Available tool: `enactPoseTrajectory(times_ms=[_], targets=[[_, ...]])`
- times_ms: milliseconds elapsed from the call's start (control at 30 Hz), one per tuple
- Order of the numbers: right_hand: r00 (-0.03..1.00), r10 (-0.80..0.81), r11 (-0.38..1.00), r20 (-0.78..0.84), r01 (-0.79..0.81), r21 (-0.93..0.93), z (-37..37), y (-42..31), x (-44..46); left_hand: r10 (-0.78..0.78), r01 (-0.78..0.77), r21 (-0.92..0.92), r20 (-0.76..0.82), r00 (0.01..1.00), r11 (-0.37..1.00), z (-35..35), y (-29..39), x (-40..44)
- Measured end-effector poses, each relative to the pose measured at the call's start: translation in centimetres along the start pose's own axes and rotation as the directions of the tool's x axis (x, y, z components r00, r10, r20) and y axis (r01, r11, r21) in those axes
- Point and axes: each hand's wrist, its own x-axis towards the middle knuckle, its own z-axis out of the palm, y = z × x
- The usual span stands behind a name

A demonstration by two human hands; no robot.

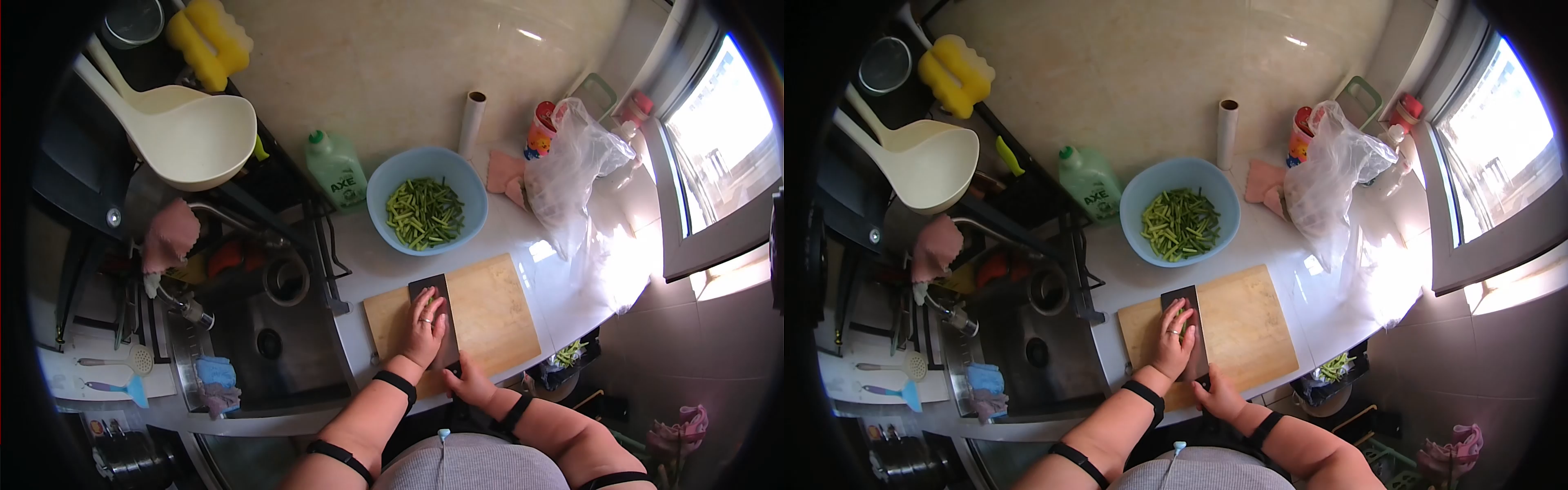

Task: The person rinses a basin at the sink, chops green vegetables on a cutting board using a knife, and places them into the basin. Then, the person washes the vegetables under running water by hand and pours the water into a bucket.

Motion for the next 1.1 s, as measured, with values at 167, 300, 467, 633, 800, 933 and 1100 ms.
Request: enactPoseTrajectory(times_ms=[167, 300, 467, 633, 800, 933, 1100], targets=[[0.989, -0.141, 0.980, -0.051, 0.146, 0.132, -1.9, -5.6, -0.8, 0.202, -0.209, -0.067, -0.092, 0.975, 0.976, -2.6, 4.1, 5.2], [0.944, -0.252, 0.964, -0.213, 0.264, 0.034, -4.4, -12.3, 1.4, 0.362, -0.379, -0.042, -0.210, 0.908, 0.925, -4.2, 5.9, 13.6], [0.894, -0.236, 0.963, -0.381, 0.268, 0.034, -7.7, -15.3, 2.3, 0.270, -0.283, -0.018, -0.245, 0.931, 0.959, -3.4, 1.6, 20.2], [0.808, -0.406, 0.872, -0.426, 0.202, -0.447, -11.4, -8.5, -1.4, 0.170, -0.173, 0.095, 0.037, 0.985, 0.980, -3.4, -2.1, 19.7], [0.743, -0.532, 0.741, -0.406, 0.177, -0.648, -10.9, -5.9, -5.2, 0.004, 0.043, 0.163, -0.279, 0.960, 0.986, -4.8, -5.0, 14.7], [0.740, -0.546, 0.609, -0.393, 0.028, -0.793, -9.8, -3.1, -5.4, -0.588, 0.564, -0.170, -0.180, 0.789, 0.808, -3.3, -4.2, 12.1], [0.785, -0.534, 0.348, -0.313, -0.133, -0.928, -8.9, -0.2, -3.3, -0.801, 0.863, -0.505, 0.502, 0.328, 0.037, -4.2, -4.7, 13.4]])
